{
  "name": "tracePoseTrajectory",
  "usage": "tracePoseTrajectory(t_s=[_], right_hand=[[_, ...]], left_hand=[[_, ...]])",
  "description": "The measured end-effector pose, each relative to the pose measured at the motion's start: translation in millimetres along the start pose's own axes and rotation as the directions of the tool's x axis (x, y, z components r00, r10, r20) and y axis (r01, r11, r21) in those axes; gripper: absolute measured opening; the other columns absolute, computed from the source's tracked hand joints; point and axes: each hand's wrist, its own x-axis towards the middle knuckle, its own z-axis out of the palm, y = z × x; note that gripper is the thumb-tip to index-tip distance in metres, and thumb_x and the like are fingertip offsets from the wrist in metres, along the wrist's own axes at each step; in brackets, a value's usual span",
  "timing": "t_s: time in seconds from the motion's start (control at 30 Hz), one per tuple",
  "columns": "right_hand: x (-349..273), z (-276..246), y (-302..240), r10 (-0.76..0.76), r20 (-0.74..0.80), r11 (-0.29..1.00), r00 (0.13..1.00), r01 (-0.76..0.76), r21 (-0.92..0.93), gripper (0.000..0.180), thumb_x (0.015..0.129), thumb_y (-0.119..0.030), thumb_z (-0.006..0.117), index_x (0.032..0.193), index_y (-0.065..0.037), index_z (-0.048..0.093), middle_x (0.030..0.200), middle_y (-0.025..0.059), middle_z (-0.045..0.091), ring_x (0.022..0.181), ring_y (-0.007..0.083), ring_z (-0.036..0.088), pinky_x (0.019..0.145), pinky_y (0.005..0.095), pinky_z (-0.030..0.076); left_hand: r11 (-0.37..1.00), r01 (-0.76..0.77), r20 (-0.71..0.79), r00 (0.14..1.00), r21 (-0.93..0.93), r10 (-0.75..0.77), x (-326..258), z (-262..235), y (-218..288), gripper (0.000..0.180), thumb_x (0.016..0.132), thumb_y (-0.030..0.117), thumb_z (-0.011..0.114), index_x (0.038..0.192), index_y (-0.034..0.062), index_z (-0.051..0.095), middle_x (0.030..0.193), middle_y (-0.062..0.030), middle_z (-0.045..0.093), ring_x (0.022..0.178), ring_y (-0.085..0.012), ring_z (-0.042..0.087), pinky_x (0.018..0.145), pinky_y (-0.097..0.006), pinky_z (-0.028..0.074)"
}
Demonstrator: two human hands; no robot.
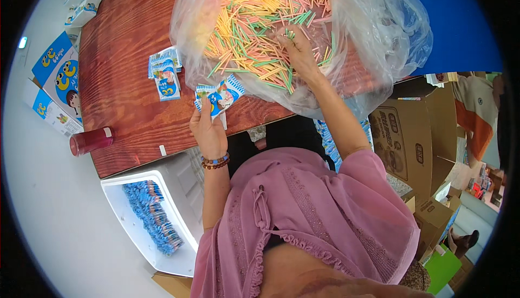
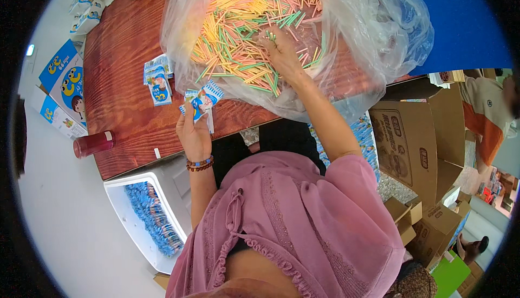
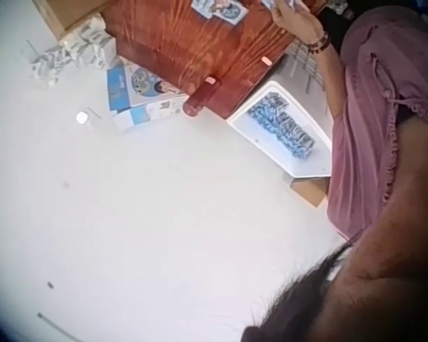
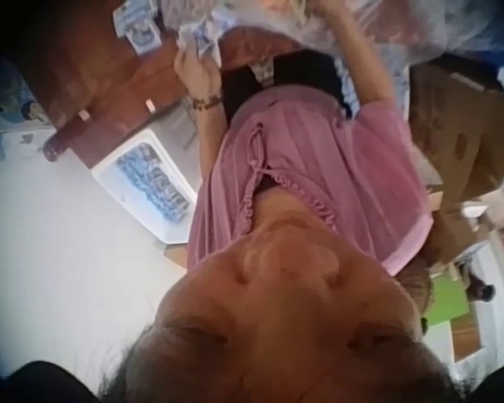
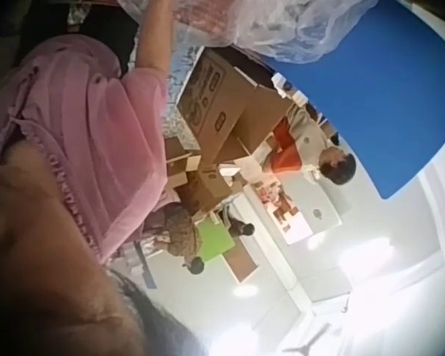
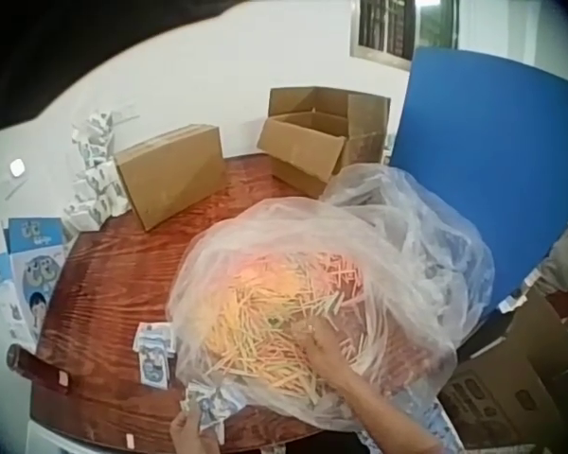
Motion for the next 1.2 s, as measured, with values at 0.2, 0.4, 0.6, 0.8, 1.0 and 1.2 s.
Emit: tracePoseTrajectory(t_s=[0.2,0.4,0.6,0.8,1.0,1.2], right_hand=[[1,-3,8,-0.193,0.054,0.938,0.980,0.200,-0.282,0.015,0.090,-0.004,0.055,0.105,-0.002,0.054,0.107,0.0094,0.063,0.104,0.0208,0.058,0.092,0.0316,0.044],[4,-6,11,-0.148,0.110,0.866,0.983,0.183,-0.465,0.019,0.089,-0.002,0.056,0.108,-0.003,0.057,0.105,0.0083,0.064,0.102,0.0193,0.058,0.091,0.0316,0.043],[5,-9,9,-0.293,0.080,0.857,0.953,0.298,-0.420,0.012,0.091,-0.005,0.056,0.103,-0.004,0.058,0.103,0.0071,0.065,0.096,0.0182,0.058,0.086,0.0309,0.044],[4,-6,-3,-0.122,-0.073,0.967,0.990,0.102,-0.233,0.009,0.098,-0.007,0.047,0.099,-0.006,0.055,0.097,0.0053,0.062,0.090,0.0186,0.059,0.083,0.0284,0.044],[16,8,-42,0.116,-0.153,0.650,0.981,0.042,0.759,0.011,0.101,-0.009,0.040,0.100,-0.002,0.048,0.089,0.0074,0.054,0.089,0.0233,0.059,0.090,0.0371,0.046],[15,22,-54,0.133,-0.021,0.426,0.991,-0.038,0.904,0.011,0.100,-0.011,0.042,0.099,0.000,0.046,0.091,0.0090,0.054,0.097,0.0285,0.058,0.102,0.0444,0.042]], left_hand=[[1.000,-0.004,0.000,1.000,0.000,0.004,-1,2,0,0.016,0.094,0.012,0.058,0.103,0.0014,0.065,0.099,-0.0029,0.068,0.090,-0.0094,0.063,0.080,-0.026,0.049],[1.000,-0.001,0.013,1.000,-0.002,0.001,1,0,0,0.015,0.094,0.012,0.058,0.103,0.0020,0.066,0.098,-0.0025,0.068,0.090,-0.0091,0.063,0.079,-0.025,0.049],[1.000,-0.008,0.044,0.999,-0.010,0.009,0,3,0,0.015,0.094,0.012,0.058,0.104,0.0019,0.065,0.099,-0.0027,0.067,0.091,-0.0091,0.063,0.080,-0.026,0.049],[1.000,-0.011,0.041,0.999,-0.029,0.012,3,8,-3,0.016,0.095,0.014,0.059,0.104,0.0025,0.064,0.099,-0.0027,0.067,0.090,-0.0103,0.063,0.079,-0.026,0.049],[0.996,0.037,0.090,0.996,-0.087,-0.029,11,33,-6,0.012,0.094,0.018,0.061,0.097,0.0072,0.065,0.097,-0.0015,0.067,0.089,-0.0111,0.063,0.075,-0.030,0.049],[0.986,0.104,0.137,0.987,-0.131,-0.086,26,42,-19,0.011,0.093,0.020,0.063,0.092,0.0092,0.065,0.092,0.0000,0.066,0.083,-0.0111,0.061,0.069,-0.029,0.047]])
